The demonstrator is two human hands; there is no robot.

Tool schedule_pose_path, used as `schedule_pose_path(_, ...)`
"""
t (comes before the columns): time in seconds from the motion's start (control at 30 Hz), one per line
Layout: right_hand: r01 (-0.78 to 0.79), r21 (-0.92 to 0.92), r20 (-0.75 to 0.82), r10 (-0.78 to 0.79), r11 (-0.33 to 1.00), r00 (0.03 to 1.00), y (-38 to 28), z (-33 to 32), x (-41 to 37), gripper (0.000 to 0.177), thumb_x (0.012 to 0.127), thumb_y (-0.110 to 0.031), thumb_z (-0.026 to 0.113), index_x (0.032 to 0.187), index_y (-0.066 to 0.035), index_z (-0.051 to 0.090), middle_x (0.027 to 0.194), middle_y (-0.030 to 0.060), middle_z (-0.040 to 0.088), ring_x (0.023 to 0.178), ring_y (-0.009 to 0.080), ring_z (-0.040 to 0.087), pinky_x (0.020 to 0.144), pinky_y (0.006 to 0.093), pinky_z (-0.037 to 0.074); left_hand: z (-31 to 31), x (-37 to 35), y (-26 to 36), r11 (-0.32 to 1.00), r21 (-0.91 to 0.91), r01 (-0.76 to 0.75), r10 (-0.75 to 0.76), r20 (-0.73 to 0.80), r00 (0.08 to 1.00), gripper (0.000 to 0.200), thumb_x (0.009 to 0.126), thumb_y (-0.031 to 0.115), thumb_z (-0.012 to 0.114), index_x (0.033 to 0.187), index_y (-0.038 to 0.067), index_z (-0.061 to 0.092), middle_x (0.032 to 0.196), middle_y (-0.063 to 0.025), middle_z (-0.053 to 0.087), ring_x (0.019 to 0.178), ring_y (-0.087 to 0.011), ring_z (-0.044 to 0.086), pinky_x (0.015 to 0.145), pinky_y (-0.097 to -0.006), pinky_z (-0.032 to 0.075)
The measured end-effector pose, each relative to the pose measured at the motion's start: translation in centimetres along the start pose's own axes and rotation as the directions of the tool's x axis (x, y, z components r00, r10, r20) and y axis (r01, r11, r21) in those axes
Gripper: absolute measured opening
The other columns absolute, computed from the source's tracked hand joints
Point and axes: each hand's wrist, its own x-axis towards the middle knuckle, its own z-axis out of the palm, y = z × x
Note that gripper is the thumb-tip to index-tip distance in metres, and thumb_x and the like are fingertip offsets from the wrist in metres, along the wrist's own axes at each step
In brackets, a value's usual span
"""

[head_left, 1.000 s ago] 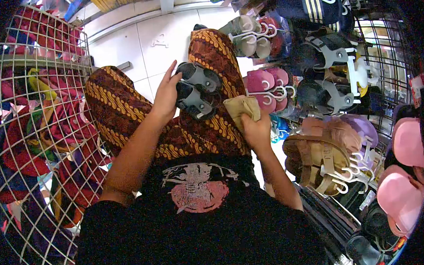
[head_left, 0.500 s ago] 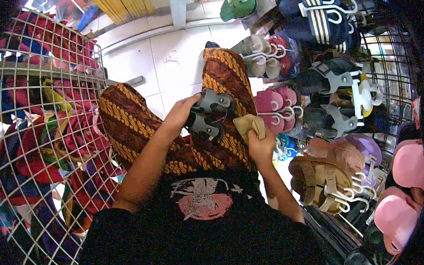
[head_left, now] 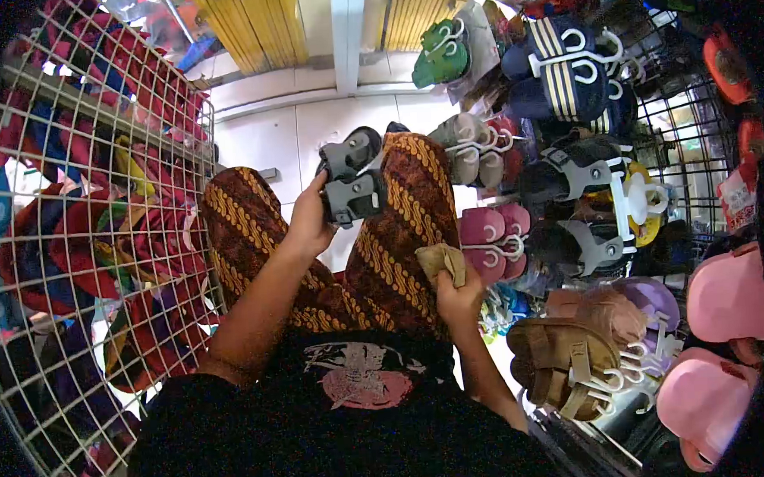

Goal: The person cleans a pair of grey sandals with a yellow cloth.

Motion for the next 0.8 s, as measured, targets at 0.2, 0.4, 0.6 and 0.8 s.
schedule_pose_path(0.2, 0.007, 0.077, 0.051, -0.011, 0.997, 0.999, -1.3, -0.1, 0.5, 0.033, 0.082, -0.010, 0.066, 0.112, 0.002, 0.065, 0.102, 0.0171, 0.070, 0.094, 0.0266, 0.067, 0.085, 0.0383, 0.053, 2.2, -2.3, 1.1, 0.976, -0.134, -0.171, 0.169, -0.021, 0.985, 0.039, 0.102, 0.044, 0.047, 0.124, 0.014, 0.059, 0.105, -0.0043, 0.069, 0.086, -0.0204, 0.068, 0.063, -0.0363, 0.055)
schedule_pose_path(0.4, 0.009, -0.013, 0.130, -0.008, 1.000, 0.992, -0.1, 0.8, 0.9, 0.040, 0.084, -0.021, 0.075, 0.114, 0.002, 0.062, 0.106, 0.0130, 0.069, 0.096, 0.0279, 0.066, 0.086, 0.0369, 0.053, 1.9, -3.1, 2.6, 0.959, -0.083, -0.270, 0.264, -0.076, 0.961, 0.040, 0.103, 0.041, 0.046, 0.126, 0.010, 0.058, 0.105, -0.0079, 0.068, 0.090, -0.0231, 0.068, 0.071, -0.0404, 0.056)
schedule_pose_path(0.6, 0.037, -0.059, 0.315, -0.016, 0.998, 0.949, -5.7, 3.0, 7.1, 0.042, 0.085, -0.024, 0.072, 0.119, -0.002, 0.062, 0.112, 0.0206, 0.067, 0.103, 0.0321, 0.066, 0.092, 0.0408, 0.051, 2.3, 0.7, 8.2, 0.918, -0.042, -0.395, 0.386, -0.145, 0.911, 0.038, 0.103, 0.036, 0.044, 0.120, 0.005, 0.058, 0.097, -0.0109, 0.066, 0.081, -0.0251, 0.067, 0.072, -0.0415, 0.057)
schedule_pose_path(0.8, -0.197, 0.442, 0.377, 0.018, 0.875, 0.926, -19.4, 11.3, 17.1, 0.027, 0.092, -0.016, 0.065, 0.113, 0.002, 0.065, 0.092, 0.0104, 0.071, 0.073, 0.0175, 0.067, 0.065, 0.0287, 0.054, -0.1, 10.9, 13.9, 0.758, 0.205, -0.620, 0.652, -0.283, 0.704, 0.036, 0.102, 0.033, 0.049, 0.100, -0.002, 0.056, 0.087, -0.0112, 0.063, 0.074, -0.0188, 0.063, 0.067, -0.0333, 0.052)
